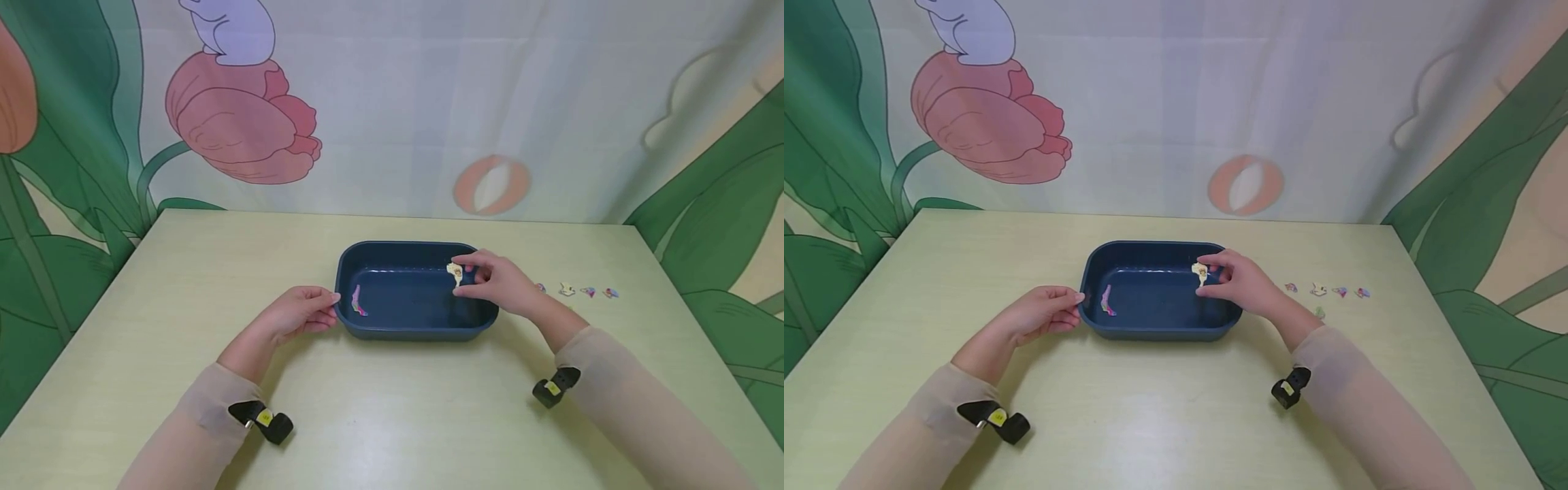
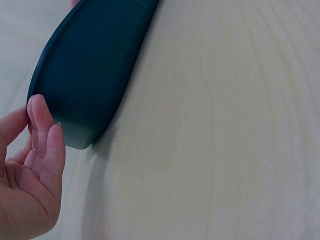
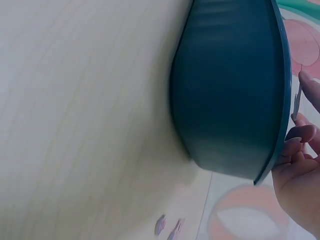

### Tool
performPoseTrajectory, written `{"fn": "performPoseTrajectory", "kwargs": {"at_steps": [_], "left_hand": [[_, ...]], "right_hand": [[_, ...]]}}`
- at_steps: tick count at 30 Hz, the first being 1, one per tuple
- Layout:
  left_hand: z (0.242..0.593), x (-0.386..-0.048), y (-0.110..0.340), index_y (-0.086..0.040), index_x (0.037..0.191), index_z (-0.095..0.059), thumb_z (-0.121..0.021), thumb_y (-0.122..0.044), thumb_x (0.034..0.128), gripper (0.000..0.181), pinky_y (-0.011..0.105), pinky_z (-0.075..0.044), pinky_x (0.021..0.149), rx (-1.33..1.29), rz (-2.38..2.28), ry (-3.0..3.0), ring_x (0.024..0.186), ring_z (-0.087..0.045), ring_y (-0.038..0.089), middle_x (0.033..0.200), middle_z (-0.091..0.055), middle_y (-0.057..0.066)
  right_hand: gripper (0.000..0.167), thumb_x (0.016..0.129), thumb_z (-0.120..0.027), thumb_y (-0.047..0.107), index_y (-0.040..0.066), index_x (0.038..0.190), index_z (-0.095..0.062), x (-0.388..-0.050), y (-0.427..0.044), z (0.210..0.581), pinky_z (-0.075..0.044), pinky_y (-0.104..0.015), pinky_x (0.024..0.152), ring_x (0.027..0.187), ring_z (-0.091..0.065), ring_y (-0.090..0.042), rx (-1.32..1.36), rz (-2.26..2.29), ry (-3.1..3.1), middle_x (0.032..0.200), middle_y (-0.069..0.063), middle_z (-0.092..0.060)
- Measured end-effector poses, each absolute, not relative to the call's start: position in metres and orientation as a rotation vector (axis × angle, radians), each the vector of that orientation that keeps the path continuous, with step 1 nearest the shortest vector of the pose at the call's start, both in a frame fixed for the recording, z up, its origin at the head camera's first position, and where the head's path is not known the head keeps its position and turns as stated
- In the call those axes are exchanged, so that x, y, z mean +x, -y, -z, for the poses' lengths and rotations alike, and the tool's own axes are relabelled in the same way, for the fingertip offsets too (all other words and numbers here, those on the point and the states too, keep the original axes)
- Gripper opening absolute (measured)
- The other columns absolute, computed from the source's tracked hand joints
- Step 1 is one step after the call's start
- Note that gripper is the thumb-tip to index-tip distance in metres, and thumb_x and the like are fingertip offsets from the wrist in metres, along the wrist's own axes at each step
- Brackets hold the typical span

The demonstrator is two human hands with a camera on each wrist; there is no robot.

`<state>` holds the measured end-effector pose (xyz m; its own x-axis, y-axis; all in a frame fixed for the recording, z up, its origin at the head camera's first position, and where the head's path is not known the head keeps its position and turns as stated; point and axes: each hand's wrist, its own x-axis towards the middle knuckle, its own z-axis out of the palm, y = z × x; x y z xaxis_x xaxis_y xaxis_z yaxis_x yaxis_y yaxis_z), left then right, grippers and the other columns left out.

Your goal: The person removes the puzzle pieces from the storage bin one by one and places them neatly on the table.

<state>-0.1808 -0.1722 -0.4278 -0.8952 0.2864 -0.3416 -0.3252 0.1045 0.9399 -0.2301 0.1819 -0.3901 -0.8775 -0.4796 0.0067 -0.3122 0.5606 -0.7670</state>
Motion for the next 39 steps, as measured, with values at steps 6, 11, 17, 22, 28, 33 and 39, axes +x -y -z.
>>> {"fn": "performPoseTrajectory", "kwargs": {"at_steps": [6, 11, 17, 22, 28, 33, 39], "left_hand": [[0.429, -0.181, 0.173, 0.003, 0.093, -0.057, -0.054, -0.019, 0.0956, 0.022, 0.024, -0.054, 0.065, -0.036, -1.848, -1.939, 0.062, -0.06, 0.01, 0.071, -0.061, 0.002], [0.427, -0.181, 0.173, 0.001, 0.091, -0.058, -0.054, -0.019, 0.0954, 0.02, 0.023, -0.054, 0.065, -0.042, -1.854, -1.936, 0.063, -0.06, 0.01, 0.072, -0.062, 0.003], [0.426, -0.18, 0.173, -0.001, 0.089, -0.058, -0.055, -0.019, 0.0953, 0.019, 0.024, -0.054, 0.066, -0.048, -1.851, -1.938, 0.063, -0.061, 0.01, 0.071, -0.062, 0.003], [0.426, -0.18, 0.173, -0.001, 0.09, -0.058, -0.055, -0.019, 0.0952, 0.019, 0.024, -0.054, 0.066, -0.048, -1.848, -1.94, 0.063, -0.061, 0.011, 0.072, -0.062, 0.003], [0.427, -0.18, 0.173, 0.001, 0.092, -0.057, -0.055, -0.019, 0.0954, 0.021, 0.024, -0.054, 0.067, -0.045, -1.844, -1.942, 0.063, -0.061, 0.011, 0.072, -0.062, 0.003], [0.428, -0.18, 0.173, 0.001, 0.092, -0.058, -0.055, -0.019, 0.0952, 0.021, 0.024, -0.054, 0.067, -0.038, -1.844, -1.941, 0.063, -0.061, 0.011, 0.072, -0.062, 0.003], [0.428, -0.18, 0.173, 0.005, 0.096, -0.056, -0.054, -0.019, 0.0956, 0.024, 0.024, -0.054, 0.067, -0.036, -1.825, -1.958, 0.064, -0.061, 0.011, 0.072, -0.062, 0.002]], "right_hand": [[0.054, 0.079, -0.076, 0.021, 0.006, 0.128, -0.056, -0.227, -0.193, 0.389, -0.032, -0.025, 0.045, 0.065, -0.04, -0.021, -0.617, 1.195, -2.62, 0.099, -0.008, -0.047], [0.054, 0.081, -0.074, 0.023, 0.007, 0.128, -0.054, -0.224, -0.201, 0.388, -0.034, -0.026, 0.039, 0.063, -0.04, -0.021, -0.583, 1.177, -2.619, 0.102, -0.008, -0.046], [0.055, 0.081, -0.074, 0.021, 0.005, 0.129, -0.053, -0.221, -0.209, 0.386, -0.043, -0.027, 0.046, 0.064, -0.043, -0.019, -0.554, 1.202, -2.601, 0.103, -0.01, -0.045], [0.055, 0.08, -0.074, 0.021, 0.003, 0.128, -0.053, -0.22, -0.218, 0.389, -0.039, -0.024, 0.048, 0.062, -0.045, -0.018, -0.553, 1.204, -2.623, 0.102, -0.014, -0.045], [0.057, 0.079, -0.075, 0.024, 0.003, 0.128, -0.054, -0.219, -0.23, 0.395, -0.034, -0.024, 0.05, 0.066, -0.046, -0.019, -0.537, 1.168, -2.678, 0.098, -0.014, -0.049], [0.057, 0.079, -0.075, 0.025, 0.004, 0.128, -0.054, -0.216, -0.241, 0.397, -0.036, -0.023, 0.052, 0.07, -0.045, -0.021, -0.494, 1.129, -2.726, 0.098, -0.016, -0.05], [0.057, 0.079, -0.075, 0.024, 0.004, 0.128, -0.054, -0.213, -0.254, 0.399, -0.036, -0.023, 0.052, 0.071, -0.044, -0.022, -0.441, 1.108, -2.74, 0.102, -0.017, -0.049]]}}
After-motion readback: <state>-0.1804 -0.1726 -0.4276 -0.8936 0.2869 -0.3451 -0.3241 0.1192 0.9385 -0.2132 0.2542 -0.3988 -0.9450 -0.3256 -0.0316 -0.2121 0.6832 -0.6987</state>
